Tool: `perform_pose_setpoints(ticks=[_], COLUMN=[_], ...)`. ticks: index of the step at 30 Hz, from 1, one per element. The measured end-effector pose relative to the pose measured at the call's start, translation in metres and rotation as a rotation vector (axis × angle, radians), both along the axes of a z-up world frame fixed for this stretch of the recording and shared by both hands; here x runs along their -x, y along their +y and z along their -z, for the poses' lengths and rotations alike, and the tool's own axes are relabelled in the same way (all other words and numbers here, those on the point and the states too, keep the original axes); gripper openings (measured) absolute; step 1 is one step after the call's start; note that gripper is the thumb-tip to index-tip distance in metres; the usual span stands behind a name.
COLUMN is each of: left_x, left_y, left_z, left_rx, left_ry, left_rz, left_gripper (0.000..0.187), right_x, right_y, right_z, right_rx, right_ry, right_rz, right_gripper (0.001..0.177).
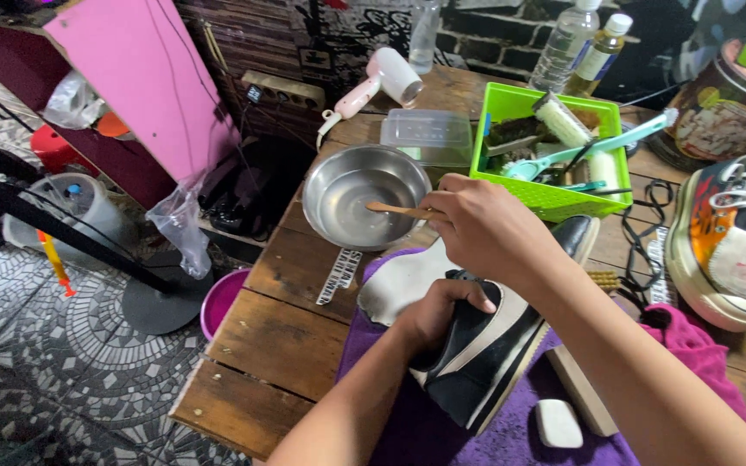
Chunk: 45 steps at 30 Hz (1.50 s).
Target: Cleaning and brushing the heel and sole of a black sneaker using a cloth, a brush, and a small wooden applicator.
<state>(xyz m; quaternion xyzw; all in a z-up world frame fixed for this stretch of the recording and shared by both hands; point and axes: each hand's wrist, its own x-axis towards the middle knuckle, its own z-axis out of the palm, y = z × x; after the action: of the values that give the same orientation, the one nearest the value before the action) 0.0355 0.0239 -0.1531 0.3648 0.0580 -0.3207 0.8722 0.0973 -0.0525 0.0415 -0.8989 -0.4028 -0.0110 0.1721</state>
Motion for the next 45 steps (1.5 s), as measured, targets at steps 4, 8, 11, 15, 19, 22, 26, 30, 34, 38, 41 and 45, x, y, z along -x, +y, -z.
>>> perform_pose_setpoints(ticks=[4, 8, 11, 15, 19, 22, 26, 30, 34, 38, 41, 45], left_x=[-0.032, -0.019, -0.014, -0.051, -0.033, -0.05, -0.047, -0.037, -0.036, -0.051, -0.056, -0.071], left_y=[-0.003, -0.003, -0.003, -0.016, -0.01, -0.023, -0.018, -0.015, -0.018, -0.028, -0.028, -0.036], left_z=[0.049, 0.018, 0.004, 0.049, 0.029, 0.058, 0.042, 0.026, 0.044, 0.071, 0.07, 0.105], left_rx=[-0.041, -0.033, 0.039, 0.0, 0.026, 0.041, 0.045, 0.044, -0.009, 0.012, 0.007, 0.051], left_ry=[-0.001, -0.055, -0.034, -0.128, -0.112, -0.013, 0.005, 0.03, -0.028, -0.04, -0.098, -0.179], left_rz=[-0.073, -0.057, -0.052, -0.049, -0.042, -0.036, -0.03, -0.023, -0.02, -0.026, -0.015, -0.036], left_gripper=[0.029, 0.029, 0.028, 0.028, 0.029, 0.028, 0.025, 0.025, 0.029, 0.029, 0.033, 0.042], right_x=[-0.02, -0.032, -0.034, -0.033, -0.035, -0.033, -0.035, -0.03, -0.021, -0.011, 0.004, 0.017], right_y=[0.026, 0.038, 0.041, 0.043, 0.045, 0.045, 0.043, 0.042, 0.034, 0.025, 0.018, 0.008], right_z=[0.021, 0.044, 0.048, 0.047, 0.048, 0.05, 0.054, 0.05, 0.039, 0.031, 0.026, 0.018], right_rx=[0.018, 0.075, 0.083, 0.069, 0.046, -0.003, -0.001, -0.017, -0.01, 0.082, 0.139, 0.184], right_ry=[0.029, 0.099, 0.129, 0.141, 0.133, 0.169, 0.173, 0.175, 0.137, 0.027, -0.067, -0.113], right_rz=[0.033, 0.071, 0.096, 0.113, 0.111, 0.132, 0.146, 0.159, 0.176, 0.174, 0.18, 0.16], right_gripper=[0.021, 0.014, 0.014, 0.016, 0.016, 0.014, 0.016, 0.017, 0.017, 0.01, 0.009, 0.011])
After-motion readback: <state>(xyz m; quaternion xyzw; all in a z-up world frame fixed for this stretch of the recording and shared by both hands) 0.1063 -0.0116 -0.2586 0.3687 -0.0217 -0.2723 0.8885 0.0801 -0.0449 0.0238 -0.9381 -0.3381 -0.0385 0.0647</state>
